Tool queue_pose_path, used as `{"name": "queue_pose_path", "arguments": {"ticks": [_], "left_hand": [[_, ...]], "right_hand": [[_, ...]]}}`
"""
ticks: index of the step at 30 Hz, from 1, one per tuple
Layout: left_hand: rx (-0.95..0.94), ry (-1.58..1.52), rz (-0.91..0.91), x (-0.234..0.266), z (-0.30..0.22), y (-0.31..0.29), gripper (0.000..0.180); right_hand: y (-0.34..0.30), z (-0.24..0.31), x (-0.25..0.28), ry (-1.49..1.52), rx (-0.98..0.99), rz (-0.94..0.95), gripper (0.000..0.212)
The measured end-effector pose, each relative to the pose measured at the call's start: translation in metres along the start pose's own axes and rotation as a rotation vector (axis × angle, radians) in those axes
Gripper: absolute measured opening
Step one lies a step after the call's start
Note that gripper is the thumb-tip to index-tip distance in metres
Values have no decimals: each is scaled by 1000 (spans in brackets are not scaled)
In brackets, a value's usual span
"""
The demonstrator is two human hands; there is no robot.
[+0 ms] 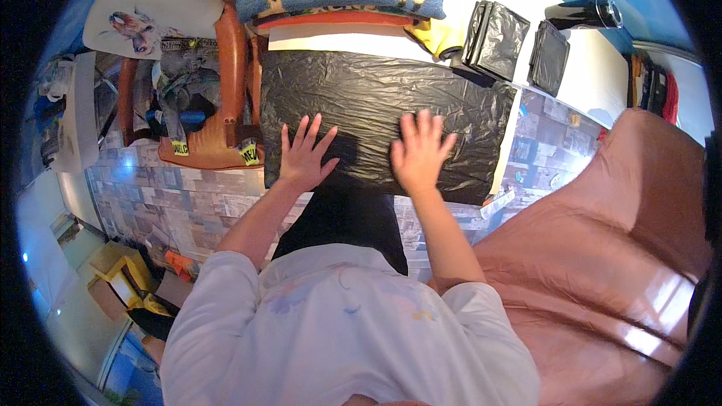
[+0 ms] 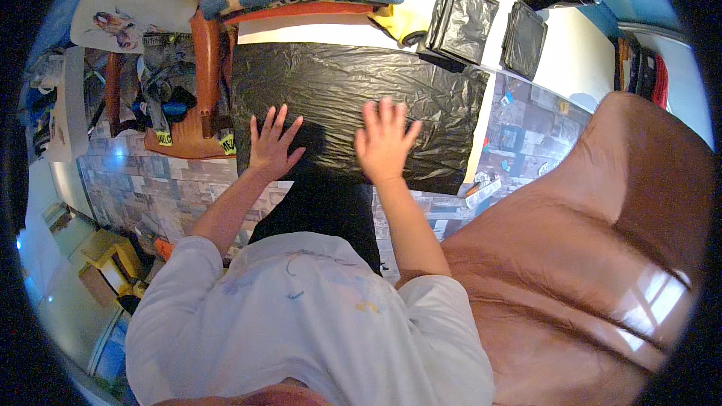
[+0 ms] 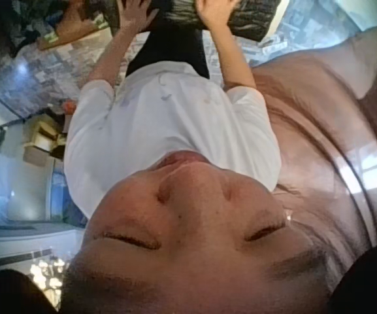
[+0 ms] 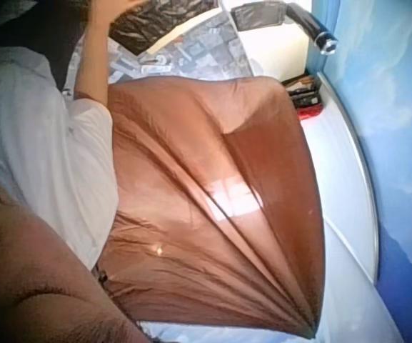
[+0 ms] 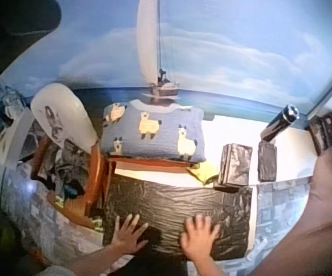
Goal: The person folds a black plastic bag on a table, then folds a black cap and places it on the table. The person then wipes the table and a wall mural with a yellow cloth.
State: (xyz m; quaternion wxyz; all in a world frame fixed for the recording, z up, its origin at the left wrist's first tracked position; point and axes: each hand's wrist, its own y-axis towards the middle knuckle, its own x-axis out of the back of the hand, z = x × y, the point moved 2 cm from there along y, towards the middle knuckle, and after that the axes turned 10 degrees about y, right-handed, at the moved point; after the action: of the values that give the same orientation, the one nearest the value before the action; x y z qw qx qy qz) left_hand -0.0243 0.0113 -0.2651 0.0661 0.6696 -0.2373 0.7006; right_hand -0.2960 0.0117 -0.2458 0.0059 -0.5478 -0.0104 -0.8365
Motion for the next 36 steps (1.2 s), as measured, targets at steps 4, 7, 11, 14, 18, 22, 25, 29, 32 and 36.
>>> {"name": "queue_pose_path", "arguments": {"ticks": [4,7,11,14,18,22,25,29,32,36], "left_hand": [[53,-10,-49,2,-1,1,69],[2,-61,-114,1,4,0,68],[190,-54,21,2,27,-8,71],[286,-104,-152,-9,59,-24,79],[596,-556,-178,-36,86,-58,73],[914,-1368,-163,-78,79,-87,67],[1135,-1594,-16,-30,64,-101,50],[1207,-1726,-4,-63,66,-128,25],[1187,-1677,-78,-60,78,-132,26],[1307,-1921,-272,-47,77,-122,34]], "right_hand": [[-31,31,-26,32,185,201,60],[-37,26,-34,-4,125,204,56],[-32,26,-37,-1,133,204,53],[-35,27,-38,-7,120,194,53],[-35,28,-38,-36,131,197,54],[-33,27,-40,-52,156,202,56],[-31,30,-37,-43,136,217,57],[-29,30,-35,-44,120,227,58],[-30,34,-36,-37,79,221,58],[-28,50,-36,187,-168,148,58]]}}
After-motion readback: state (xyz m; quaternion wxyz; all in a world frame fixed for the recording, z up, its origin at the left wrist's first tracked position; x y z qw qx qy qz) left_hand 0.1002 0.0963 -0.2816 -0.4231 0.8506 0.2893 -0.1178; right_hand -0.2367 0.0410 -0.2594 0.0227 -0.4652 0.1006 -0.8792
